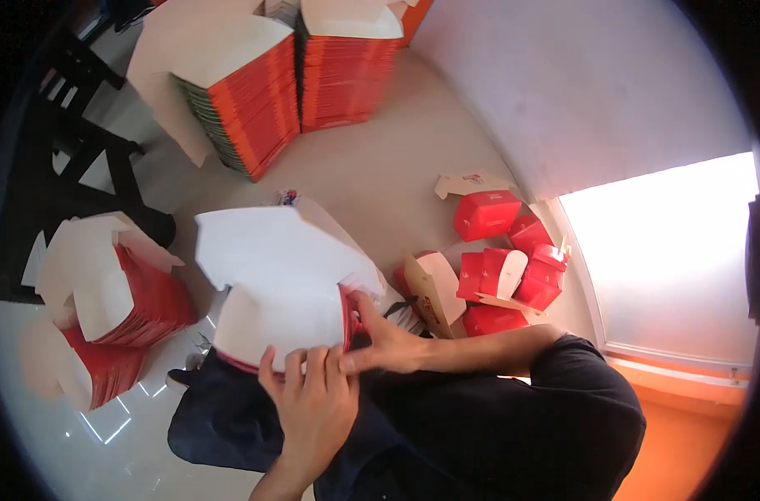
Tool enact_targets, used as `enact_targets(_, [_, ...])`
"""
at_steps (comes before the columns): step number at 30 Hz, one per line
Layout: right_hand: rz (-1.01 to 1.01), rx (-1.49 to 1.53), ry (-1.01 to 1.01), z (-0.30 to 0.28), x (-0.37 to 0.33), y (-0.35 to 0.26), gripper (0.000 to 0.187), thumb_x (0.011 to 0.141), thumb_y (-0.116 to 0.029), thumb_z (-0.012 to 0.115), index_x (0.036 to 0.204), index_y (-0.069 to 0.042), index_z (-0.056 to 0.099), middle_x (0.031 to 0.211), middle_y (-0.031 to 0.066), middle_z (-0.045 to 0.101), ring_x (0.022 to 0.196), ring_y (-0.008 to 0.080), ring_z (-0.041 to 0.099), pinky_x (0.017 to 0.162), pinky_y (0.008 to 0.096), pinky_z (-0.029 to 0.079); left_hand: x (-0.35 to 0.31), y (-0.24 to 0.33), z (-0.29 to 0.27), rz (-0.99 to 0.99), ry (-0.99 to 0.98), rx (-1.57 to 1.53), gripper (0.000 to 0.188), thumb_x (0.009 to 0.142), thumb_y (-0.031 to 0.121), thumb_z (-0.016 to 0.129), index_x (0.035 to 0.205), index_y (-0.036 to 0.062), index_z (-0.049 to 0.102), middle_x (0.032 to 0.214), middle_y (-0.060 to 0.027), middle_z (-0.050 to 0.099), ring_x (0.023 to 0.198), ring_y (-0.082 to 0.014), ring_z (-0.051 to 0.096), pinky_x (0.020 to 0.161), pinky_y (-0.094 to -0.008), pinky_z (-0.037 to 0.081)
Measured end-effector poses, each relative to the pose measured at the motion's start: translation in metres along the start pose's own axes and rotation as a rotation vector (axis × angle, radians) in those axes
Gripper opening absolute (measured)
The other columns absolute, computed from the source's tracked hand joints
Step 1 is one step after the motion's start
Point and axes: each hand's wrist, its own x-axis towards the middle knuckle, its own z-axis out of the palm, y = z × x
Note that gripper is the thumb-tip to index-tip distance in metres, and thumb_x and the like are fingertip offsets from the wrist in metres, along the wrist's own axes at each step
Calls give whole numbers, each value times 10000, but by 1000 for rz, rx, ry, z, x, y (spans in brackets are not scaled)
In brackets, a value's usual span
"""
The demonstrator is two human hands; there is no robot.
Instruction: The person sits on the floor and assembles red and white cardboard food boxes by hand. They fold the flaps, tuck the tabs into slots, and stack the finished boxes into a pile.
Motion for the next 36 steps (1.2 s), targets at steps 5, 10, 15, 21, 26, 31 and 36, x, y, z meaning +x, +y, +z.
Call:
enact_targets(5, [374, 580, 102, -11, 6, 13, 960, 819, -435, 731, 1505, -24, 201, 1398, 172, 387, 1331, 300, 384, 1105, 409, 351, 2, 4, 33, 137, -105, -266, 393, 783, 181, 776, 1102, 47, 589, 1058, -103, 551, 1030, -273, 560, 1103, -557, 285])
enact_targets(10, [480, 705, 34, -23, 6, -18, 774, 839, -197, 625, 1509, -129, 243, 1390, 117, 415, 1300, 283, 432, 1021, 501, 448, -29, -11, 38, 193, 494, -232, 654, 838, 372, 720, 1328, 24, 464, 1222, -152, 526, 1167, -325, 536, 1105, -520, 320])
enact_targets(15, [333, 797, 48, -34, 12, -14, 779, 831, -106, 579, 1523, -168, 227, 1442, 86, 387, 1339, 324, 402, 1030, 585, 424, -51, -26, 70, -507, 942, -1095, 833, 932, 526, 503, 1503, -17, 233, 1521, -257, 341, 1354, -425, 409, 1128, -538, 330])
enact_targets(21, [395, 734, -167, -33, 15, -38, 820, 829, -106, 604, 1550, -132, 215, 1483, 93, 363, 1384, 296, 357, 1099, 519, 373, -56, -49, 121, -327, 875, -1401, 930, 873, 549, 683, 1504, 52, 216, 1497, -207, 335, 1353, -367, 407, 1105, -552, 367])
enact_targets(26, [340, 323, -271, -54, 9, -43, 708, 908, -296, 645, 1512, -124, 317, 1444, 146, 419, 1311, 327, 463, 1036, 487, 474, -84, -69, 139, -272, 695, -826, 982, 790, 343, 857, 1464, 55, 204, 1375, -183, 365, 1258, -336, 478, 1014, -485, 456])
enact_targets(31, [464, -301, -170, -185, 17, 11, 756, 805, -446, 747, 1420, -99, 477, 1427, 137, 454, 1259, 292, 511, 963, 382, 497, -46, -66, 110, -337, 845, -45, 968, 811, 550, 760, 1453, 23, 262, 1382, -177, 367, 1256, -330, 471, 1000, -464, 446])
enact_targets(36, [525, -1971, 206, -276, 20, 43, 934, 640, -408, 866, 1448, -177, 458, 1545, 150, 314, 1404, 437, 309, 1090, 616, 343, -40, -78, 99, -319, 913, 236, 976, 813, 589, 744, 1433, -16, 294, 1344, -185, 394, 1262, -347, 458, 1009, -476, 431])
